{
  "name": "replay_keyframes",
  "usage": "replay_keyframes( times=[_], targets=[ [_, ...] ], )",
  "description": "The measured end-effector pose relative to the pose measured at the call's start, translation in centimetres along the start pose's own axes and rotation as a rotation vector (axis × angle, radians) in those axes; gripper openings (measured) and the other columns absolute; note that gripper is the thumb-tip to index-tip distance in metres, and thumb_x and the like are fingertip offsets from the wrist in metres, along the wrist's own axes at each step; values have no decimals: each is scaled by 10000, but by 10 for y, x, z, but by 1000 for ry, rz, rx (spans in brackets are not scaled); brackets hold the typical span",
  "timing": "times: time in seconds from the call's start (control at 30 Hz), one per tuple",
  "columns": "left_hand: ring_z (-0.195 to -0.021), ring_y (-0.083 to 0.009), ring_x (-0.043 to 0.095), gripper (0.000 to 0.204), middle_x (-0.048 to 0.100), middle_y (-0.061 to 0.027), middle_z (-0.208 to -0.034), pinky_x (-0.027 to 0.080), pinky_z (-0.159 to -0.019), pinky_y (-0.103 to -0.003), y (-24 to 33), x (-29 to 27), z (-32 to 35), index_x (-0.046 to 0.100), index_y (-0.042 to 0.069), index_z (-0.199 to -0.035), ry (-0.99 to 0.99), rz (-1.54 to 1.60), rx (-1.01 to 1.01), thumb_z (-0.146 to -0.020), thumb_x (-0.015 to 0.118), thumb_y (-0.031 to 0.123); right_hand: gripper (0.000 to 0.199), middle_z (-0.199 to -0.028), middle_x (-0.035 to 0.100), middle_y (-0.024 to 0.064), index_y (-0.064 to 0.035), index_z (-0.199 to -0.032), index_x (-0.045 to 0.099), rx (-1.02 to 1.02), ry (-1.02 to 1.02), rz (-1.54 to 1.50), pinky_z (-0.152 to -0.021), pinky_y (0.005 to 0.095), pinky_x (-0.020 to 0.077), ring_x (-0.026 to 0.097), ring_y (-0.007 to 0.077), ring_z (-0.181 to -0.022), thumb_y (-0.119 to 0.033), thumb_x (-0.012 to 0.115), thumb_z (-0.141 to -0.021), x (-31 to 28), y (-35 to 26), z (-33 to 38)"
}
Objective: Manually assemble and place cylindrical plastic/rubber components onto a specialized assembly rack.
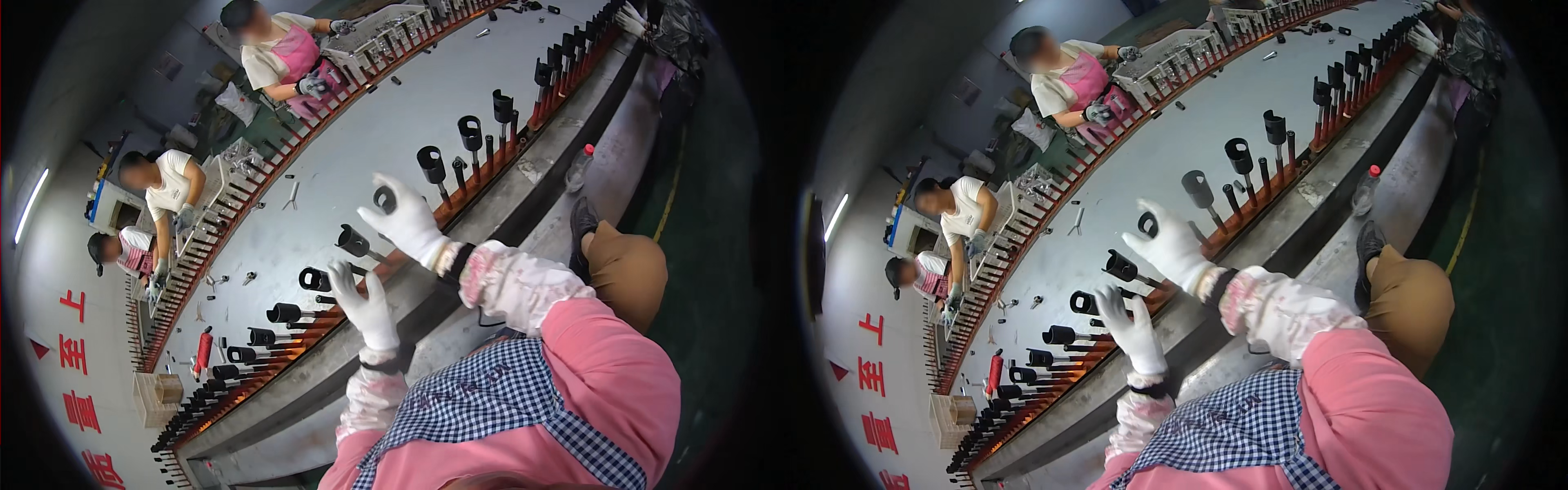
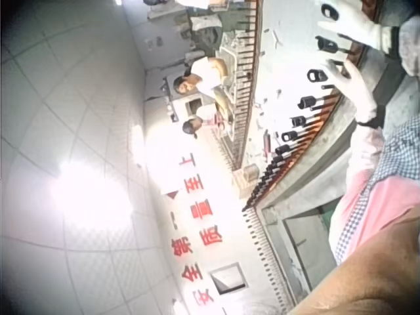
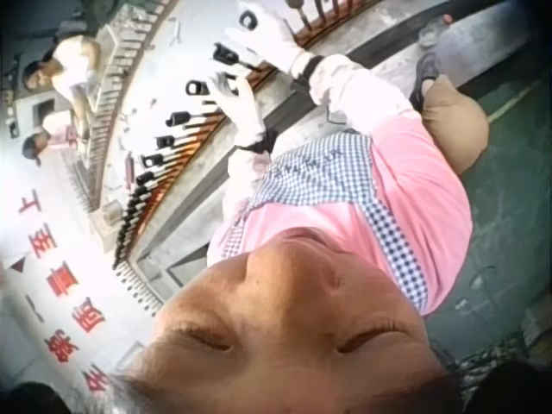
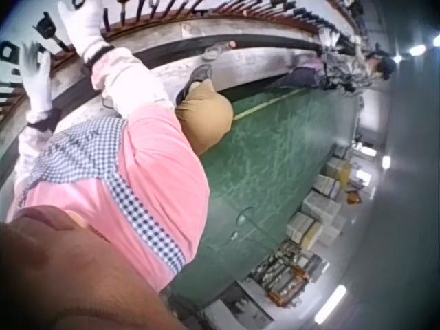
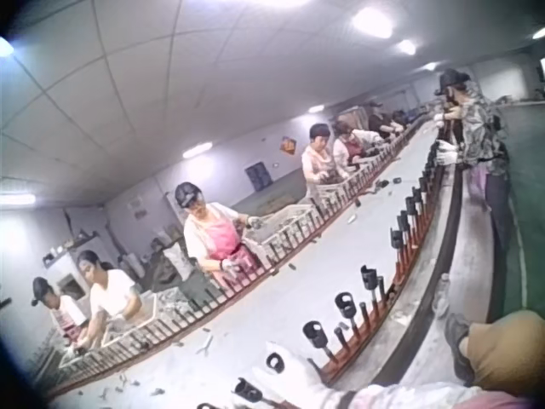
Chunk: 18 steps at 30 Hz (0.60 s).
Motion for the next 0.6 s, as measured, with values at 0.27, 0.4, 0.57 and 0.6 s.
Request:
replay_keyframes(
  times=[0.27, 0.4, 0.57, 0.6],
  targets=[
    [-902, -171, 692, 156, 754, -102, -1001, 559, -872, -312, 3, 43, -82, 735, 4, -1014, 267, -305, 193, -934, 827, 101, 156, -893, 738, 109, -117, -1016, 693, -77, -115, -187, -747, 361, 589, 734, 307, -802, -232, 781, -957, 21, 21, -10],
    [-887, -149, 675, 237, 731, -67, -978, 563, -843, -299, -21, 38, -81, 689, 9, -1144, 317, -142, 156, -940, 802, 51, 238, -982, 738, 140, -107, -1122, 689, -12, -203, -253, -793, 370, 584, 720, 323, -848, -222, 785, -938, 19, 30, -12],
    [-889, -147, 656, 501, 708, -80, -1036, 574, -849, -315, -30, 52, -59, 567, -14, -1410, 340, 67, -153, -940, 740, -8, 343, -1117, 766, 161, -98, -1292, 686, 211, -462, -229, -940, 382, 569, 749, 306, -1052, -236, 719, -980, -24, 85, 32],
    [-915, -180, 666, 510, 715, -91, -1091, 566, -901, -347, -34, 54, -50, 553, -27, -1425, 362, -126, -55, -947, 730, -5, 368, -1151, 768, 154, -95, -1318, 683, 222, -477, -193, -964, 373, 569, 748, 300, -1086, -236, 718, -980, -41, 110, 41]
  ],
)
Point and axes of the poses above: each hand's wrist, its own z-axis away from the middle knuckle, its own x-axis out of the palm, y = z × x, the point moved 5 cm from there along -z, towards the middle knuckle
